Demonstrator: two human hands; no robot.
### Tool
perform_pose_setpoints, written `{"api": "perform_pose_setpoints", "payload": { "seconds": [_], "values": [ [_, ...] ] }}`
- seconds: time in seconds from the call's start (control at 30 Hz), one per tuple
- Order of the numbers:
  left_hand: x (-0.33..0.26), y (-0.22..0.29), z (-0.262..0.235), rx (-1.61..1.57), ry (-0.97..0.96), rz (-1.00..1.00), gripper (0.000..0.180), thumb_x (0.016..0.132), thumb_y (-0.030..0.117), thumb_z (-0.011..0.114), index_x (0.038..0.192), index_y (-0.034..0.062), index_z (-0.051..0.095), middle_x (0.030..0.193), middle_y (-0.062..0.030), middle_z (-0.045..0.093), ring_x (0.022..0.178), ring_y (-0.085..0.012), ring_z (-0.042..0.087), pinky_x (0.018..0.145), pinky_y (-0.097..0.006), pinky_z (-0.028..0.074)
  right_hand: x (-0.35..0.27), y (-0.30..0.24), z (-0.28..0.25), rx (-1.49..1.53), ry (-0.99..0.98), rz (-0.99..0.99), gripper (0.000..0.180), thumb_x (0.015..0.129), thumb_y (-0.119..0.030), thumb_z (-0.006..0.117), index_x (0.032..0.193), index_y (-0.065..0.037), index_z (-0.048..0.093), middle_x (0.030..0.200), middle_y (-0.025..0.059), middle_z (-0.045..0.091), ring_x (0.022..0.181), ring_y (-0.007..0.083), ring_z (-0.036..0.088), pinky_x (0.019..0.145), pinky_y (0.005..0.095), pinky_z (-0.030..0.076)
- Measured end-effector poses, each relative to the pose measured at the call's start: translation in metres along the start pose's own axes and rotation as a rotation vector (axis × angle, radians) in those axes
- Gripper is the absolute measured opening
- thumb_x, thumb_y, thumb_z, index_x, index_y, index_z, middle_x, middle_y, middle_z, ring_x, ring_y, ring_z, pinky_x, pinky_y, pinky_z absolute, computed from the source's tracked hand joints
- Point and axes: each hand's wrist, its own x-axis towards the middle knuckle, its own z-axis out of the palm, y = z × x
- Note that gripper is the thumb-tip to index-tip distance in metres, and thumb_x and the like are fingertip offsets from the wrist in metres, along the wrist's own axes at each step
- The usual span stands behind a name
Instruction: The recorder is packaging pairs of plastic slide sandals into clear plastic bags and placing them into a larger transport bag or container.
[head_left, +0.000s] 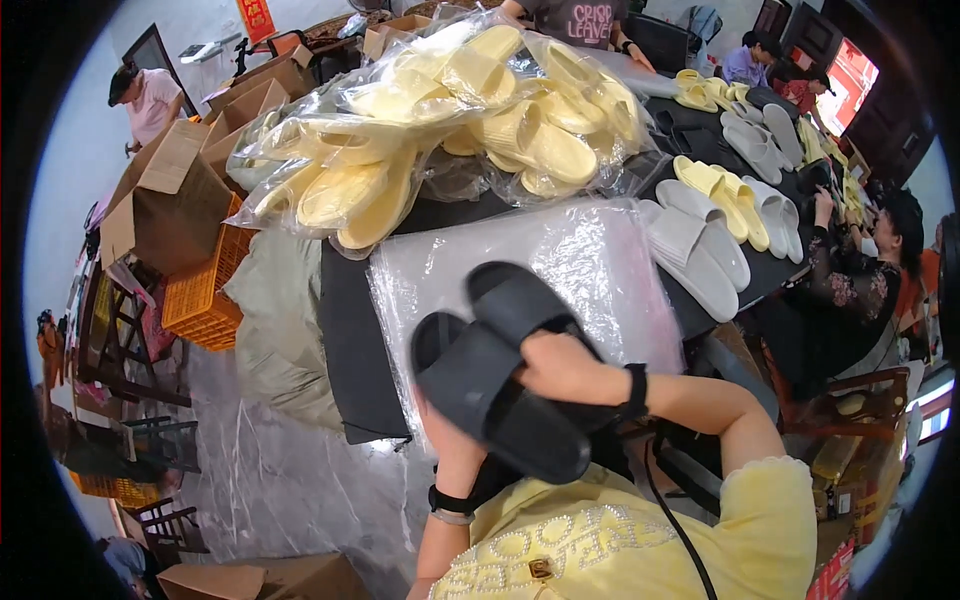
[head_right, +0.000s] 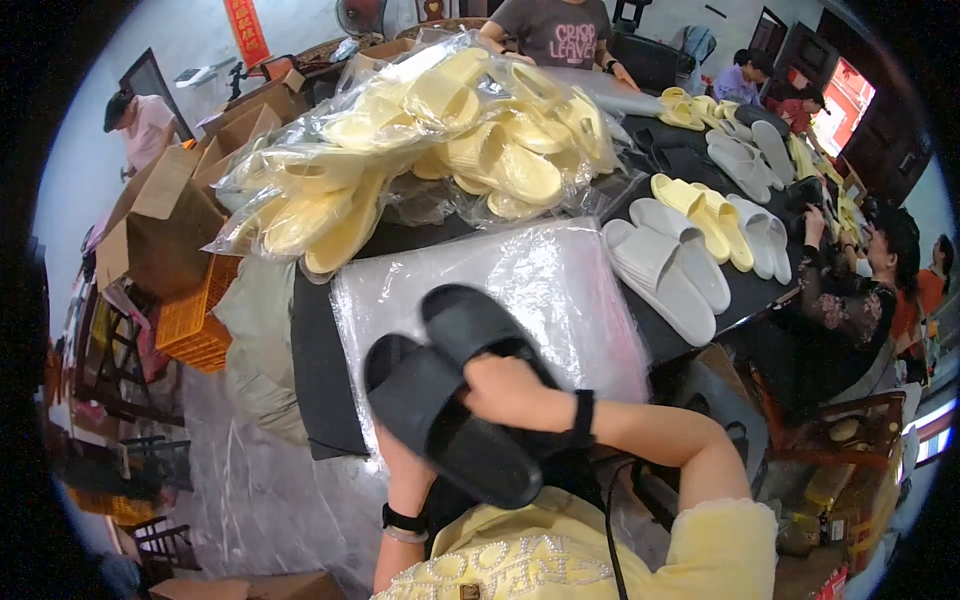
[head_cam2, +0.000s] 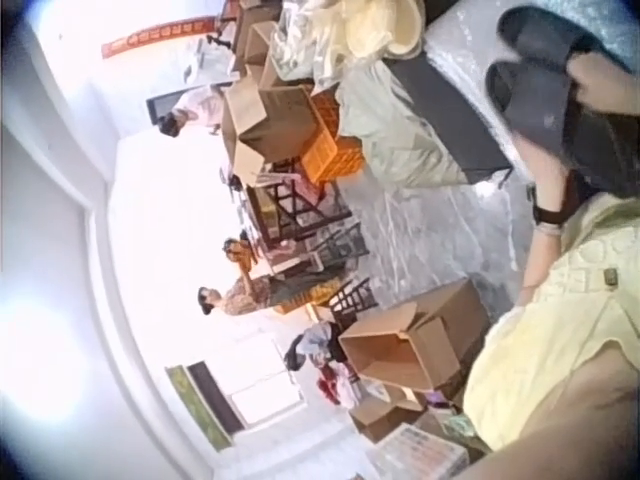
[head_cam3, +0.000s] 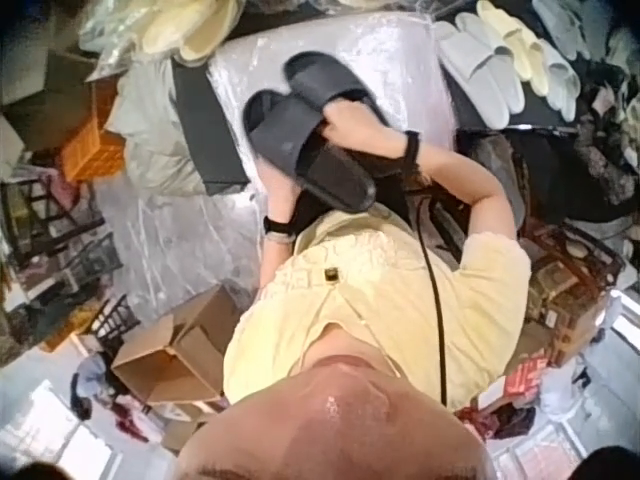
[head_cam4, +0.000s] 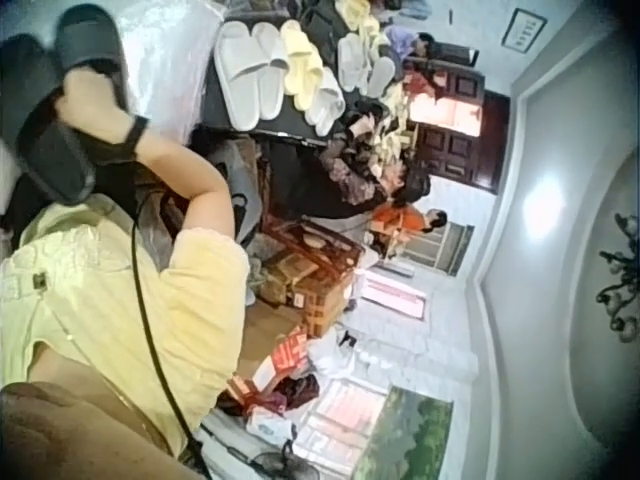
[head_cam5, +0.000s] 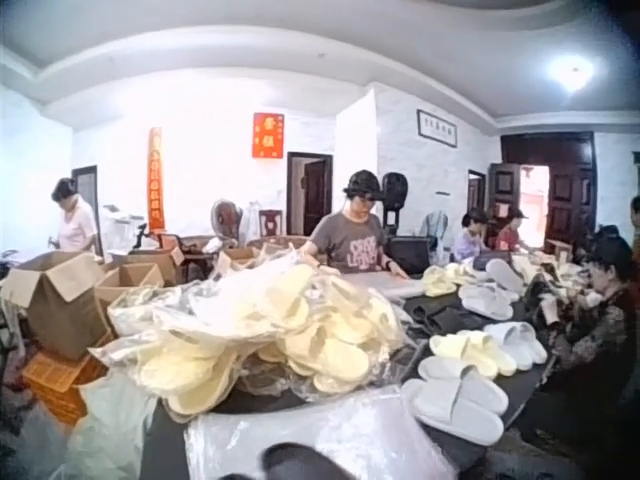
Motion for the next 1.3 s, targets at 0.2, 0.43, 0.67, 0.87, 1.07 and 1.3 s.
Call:
{"api": "perform_pose_setpoints", "payload": {
  "seconds": [0.2, 0.43, 0.67, 0.87, 1.07, 1.3],
  "values": [
    [0.010, 0.000, 0.008, 0.562, 0.041, 0.128, 0.057, 0.090, 0.027, 0.044, 0.136, -0.0040, 0.031, 0.144, -0.0232, 0.025, 0.134, -0.0356, 0.022, 0.108, -0.047, 0.017, -0.033, 0.108, -0.040, -0.189, 0.370, 0.354, 0.028, 0.076, -0.019, 0.058, 0.081, 0.008, 0.057, 0.088, 0.0296, 0.058, 0.086, 0.0443, 0.058, 0.078, 0.0471, 0.047],
    [0.008, 0.003, 0.006, 0.615, 0.047, 0.144, 0.060, 0.090, 0.030, 0.045, 0.136, -0.0047, 0.029, 0.145, -0.0228, 0.021, 0.135, -0.0386, 0.018, 0.109, -0.047, 0.015, -0.004, 0.059, -0.075, -0.053, 0.438, 0.243, 0.023, 0.073, -0.016, 0.062, 0.083, 0.005, 0.060, 0.085, 0.0270, 0.059, 0.082, 0.0442, 0.057, 0.072, 0.0469, 0.046],
    [0.004, 0.001, 0.002, 0.436, 0.063, 0.330, 0.046, 0.085, 0.028, 0.049, 0.124, 0.0044, 0.049, 0.131, -0.0134, 0.046, 0.127, -0.0316, 0.032, 0.107, -0.047, 0.014, 0.066, -0.027, -0.002, 0.014, 0.058, -0.108, 0.033, 0.075, -0.022, 0.062, 0.087, 0.009, 0.058, 0.094, 0.0282, 0.059, 0.089, 0.0436, 0.058, 0.077, 0.0453, 0.048],
    [0.010, 0.004, 0.007, 0.515, 0.026, 0.318, 0.049, 0.085, 0.028, 0.050, 0.128, 0.0043, 0.045, 0.131, -0.0142, 0.045, 0.127, -0.0339, 0.032, 0.108, -0.047, 0.013, 0.036, 0.010, -0.036, 0.171, 0.056, -0.237, 0.058, 0.081, -0.039, 0.062, 0.121, 0.000, 0.047, 0.116, 0.0203, 0.047, 0.094, 0.0345, 0.057, 0.082, 0.0373, 0.046],
    [0.009, 0.013, -0.001, 0.330, 0.100, 0.255, 0.050, 0.083, 0.029, 0.050, 0.125, 0.0007, 0.047, 0.132, -0.0159, 0.045, 0.128, -0.0355, 0.029, 0.109, -0.047, 0.011, -0.067, 0.089, -0.090, 0.360, 0.667, 0.188, 0.022, 0.088, -0.011, 0.056, 0.107, 0.000, 0.057, 0.103, 0.0067, 0.057, 0.086, 0.0142, 0.058, 0.078, 0.0245, 0.046],
    [0.007, -0.001, 0.006, 0.350, 0.060, 0.202, 0.054, 0.083, 0.031, 0.053, 0.126, 0.0002, 0.045, 0.134, -0.0161, 0.042, 0.129, -0.0361, 0.027, 0.109, -0.043, 0.011, -0.138, 0.130, -0.051, 1.052, 0.637, 0.467, 0.039, 0.097, -0.032, 0.040, 0.116, -0.001, 0.056, 0.098, 0.0034, 0.061, 0.087, 0.0117, 0.056, 0.080, 0.0255, 0.044]
  ]
}}
